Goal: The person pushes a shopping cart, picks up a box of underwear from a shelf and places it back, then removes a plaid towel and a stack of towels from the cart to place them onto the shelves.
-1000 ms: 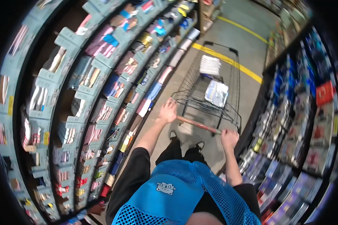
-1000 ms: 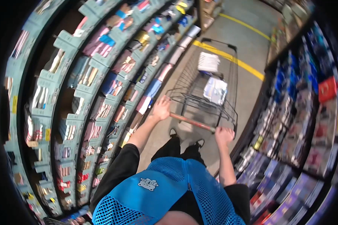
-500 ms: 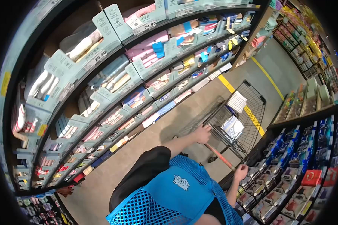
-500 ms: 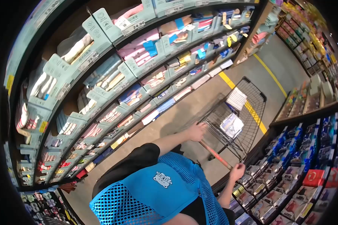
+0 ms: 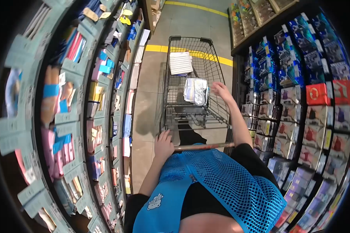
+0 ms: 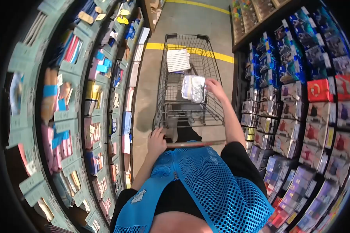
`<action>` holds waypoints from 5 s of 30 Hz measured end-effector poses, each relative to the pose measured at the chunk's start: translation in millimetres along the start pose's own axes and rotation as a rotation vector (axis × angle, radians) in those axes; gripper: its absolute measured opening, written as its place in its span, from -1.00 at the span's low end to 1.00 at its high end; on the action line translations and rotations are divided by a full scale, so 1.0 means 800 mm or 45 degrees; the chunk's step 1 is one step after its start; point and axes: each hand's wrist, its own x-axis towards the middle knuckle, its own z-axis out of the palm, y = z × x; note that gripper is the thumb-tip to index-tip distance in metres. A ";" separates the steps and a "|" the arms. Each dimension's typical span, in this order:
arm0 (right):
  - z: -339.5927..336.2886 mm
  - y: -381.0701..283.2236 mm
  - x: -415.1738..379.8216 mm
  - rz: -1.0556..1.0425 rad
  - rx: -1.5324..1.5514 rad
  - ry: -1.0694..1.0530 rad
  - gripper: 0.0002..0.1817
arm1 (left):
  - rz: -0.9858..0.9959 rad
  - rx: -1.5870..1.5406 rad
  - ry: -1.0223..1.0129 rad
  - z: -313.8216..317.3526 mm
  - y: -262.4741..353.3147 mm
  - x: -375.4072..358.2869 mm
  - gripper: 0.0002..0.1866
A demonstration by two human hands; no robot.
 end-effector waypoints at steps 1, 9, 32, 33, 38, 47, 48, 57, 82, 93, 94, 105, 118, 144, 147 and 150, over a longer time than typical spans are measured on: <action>-0.001 0.009 0.045 0.080 0.038 -0.064 -0.55 | -0.059 -0.003 -0.103 -0.008 0.003 0.001 -0.72; 0.056 0.149 0.407 0.165 -0.220 0.272 -0.15 | -0.193 0.083 -0.306 -0.017 0.017 0.014 -0.77; 0.071 -0.094 0.122 -0.437 -0.233 -0.219 -0.50 | -0.047 0.043 0.247 0.004 -0.007 0.021 -0.75; 0.080 -0.116 0.073 -0.453 -0.165 -0.319 -0.48 | -0.112 -0.059 0.330 -0.006 0.002 0.017 -0.73; 0.121 -0.155 -0.140 -0.485 0.182 -0.774 -0.40 | -0.446 -0.587 0.953 -0.037 0.064 -0.036 -0.69; 0.269 -0.079 -0.343 -0.164 -0.004 -1.474 -0.50 | -0.015 -2.783 1.413 -0.123 0.141 -0.231 -0.24; 0.284 -0.070 -0.357 -0.227 -0.230 -1.471 -0.52 | 0.023 -2.840 1.553 -0.138 0.149 -0.250 -0.19; 0.350 -0.034 -0.422 -0.330 -0.598 -1.499 -0.60 | -0.435 -2.392 1.989 -0.107 0.159 -0.343 -0.47; 0.498 0.030 -0.468 0.200 -0.133 -1.871 -0.43 | -0.800 -1.838 1.936 -0.174 0.083 -0.500 -0.56; 0.612 0.092 -0.629 -0.168 -0.122 -1.782 -0.49 | -0.922 -1.870 1.903 -0.223 0.020 -0.688 -0.45; 0.623 0.095 -0.638 -0.156 -0.134 -1.781 -0.49 | -0.909 -1.905 1.949 -0.227 0.018 -0.698 -0.43; 0.674 0.078 -0.680 -0.079 -0.100 -1.699 -0.55 | -0.656 -1.858 1.574 -0.259 0.014 -0.757 -0.29; 0.639 0.113 -0.677 0.214 -0.295 -1.579 -0.43 | -0.129 -2.572 1.470 -0.225 0.046 -0.769 -0.19; 0.728 0.005 -0.715 -0.566 -0.025 -1.365 -0.54 | 0.354 -2.359 1.804 -0.294 -0.024 -0.755 -0.21; 0.730 0.011 -0.713 -0.577 -0.061 -1.344 -0.54 | 0.312 -2.349 1.778 -0.286 -0.040 -0.753 -0.31; 0.721 0.017 -0.709 -0.578 -0.132 -1.317 -0.55 | 0.207 -2.275 1.618 -0.271 -0.050 -0.759 -0.39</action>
